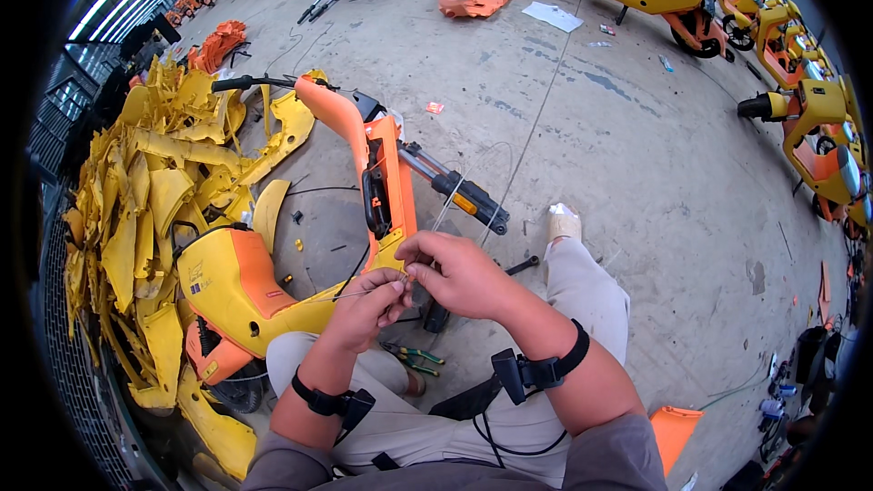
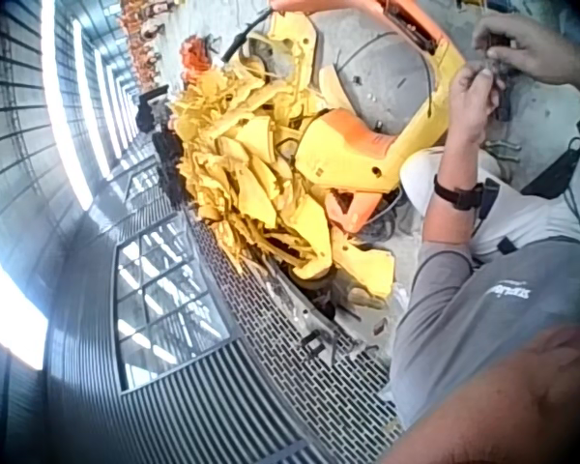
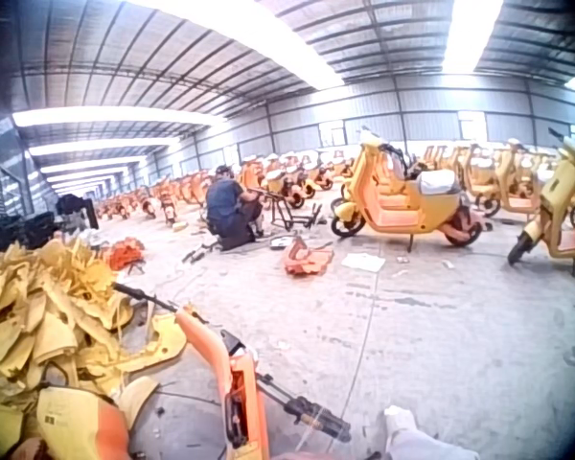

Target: The person works on the wiring and body panels of an electric scooter frame. They handle several thin wires and use their hands to thread or connect them through the scooter's internal frame components.

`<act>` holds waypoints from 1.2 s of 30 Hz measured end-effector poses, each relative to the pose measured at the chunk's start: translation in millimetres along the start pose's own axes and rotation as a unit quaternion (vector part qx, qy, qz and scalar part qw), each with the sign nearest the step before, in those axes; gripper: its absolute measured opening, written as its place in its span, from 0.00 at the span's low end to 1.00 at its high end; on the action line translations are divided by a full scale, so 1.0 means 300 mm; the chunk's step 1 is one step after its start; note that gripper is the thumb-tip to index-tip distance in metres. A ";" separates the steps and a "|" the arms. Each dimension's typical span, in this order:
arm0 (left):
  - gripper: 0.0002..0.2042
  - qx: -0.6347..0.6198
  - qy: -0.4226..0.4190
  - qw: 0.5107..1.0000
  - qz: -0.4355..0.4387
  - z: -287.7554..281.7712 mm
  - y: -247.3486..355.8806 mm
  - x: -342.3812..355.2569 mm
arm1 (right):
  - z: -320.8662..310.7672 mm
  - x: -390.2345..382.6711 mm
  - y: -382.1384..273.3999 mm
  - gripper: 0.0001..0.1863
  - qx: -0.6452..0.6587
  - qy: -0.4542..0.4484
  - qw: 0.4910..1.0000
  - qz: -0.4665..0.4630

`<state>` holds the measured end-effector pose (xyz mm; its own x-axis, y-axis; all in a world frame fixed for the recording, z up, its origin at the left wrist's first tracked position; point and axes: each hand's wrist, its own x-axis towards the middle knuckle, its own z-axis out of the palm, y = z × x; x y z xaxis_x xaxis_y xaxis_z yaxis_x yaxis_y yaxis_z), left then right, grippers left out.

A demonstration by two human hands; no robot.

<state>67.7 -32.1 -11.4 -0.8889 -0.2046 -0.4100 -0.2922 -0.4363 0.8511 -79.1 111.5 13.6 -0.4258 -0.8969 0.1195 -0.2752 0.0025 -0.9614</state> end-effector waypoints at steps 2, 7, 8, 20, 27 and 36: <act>0.06 0.008 0.002 1.000 0.001 0.002 0.002 -0.002 | 0.001 0.000 0.002 0.11 0.001 -0.001 1.000 0.002; 0.06 0.018 0.011 1.000 0.003 0.011 0.001 0.000 | -0.001 -0.005 0.008 0.11 -0.012 0.007 1.000 -0.004; 0.06 0.019 0.013 1.000 0.000 0.013 -0.001 0.003 | -0.005 -0.008 0.006 0.11 -0.019 0.008 1.000 -0.002; 0.06 0.054 0.046 0.997 0.005 0.029 0.011 -0.002 | -0.004 -0.005 0.009 0.11 -0.040 0.006 0.999 -0.008; 0.07 0.037 0.037 0.999 0.014 0.030 0.016 -0.008 | -0.011 -0.005 -0.004 0.10 0.020 0.006 1.000 0.010; 0.07 0.044 0.028 0.999 0.015 0.009 0.010 -0.010 | -0.012 -0.003 0.010 0.09 0.068 0.027 0.997 0.004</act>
<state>68.4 -30.5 -6.7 -0.8773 -0.2658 -0.3996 -0.2980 -0.3510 0.8877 -82.6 113.8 11.7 -0.4738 -0.8721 0.1219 -0.1544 -0.0540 -0.9865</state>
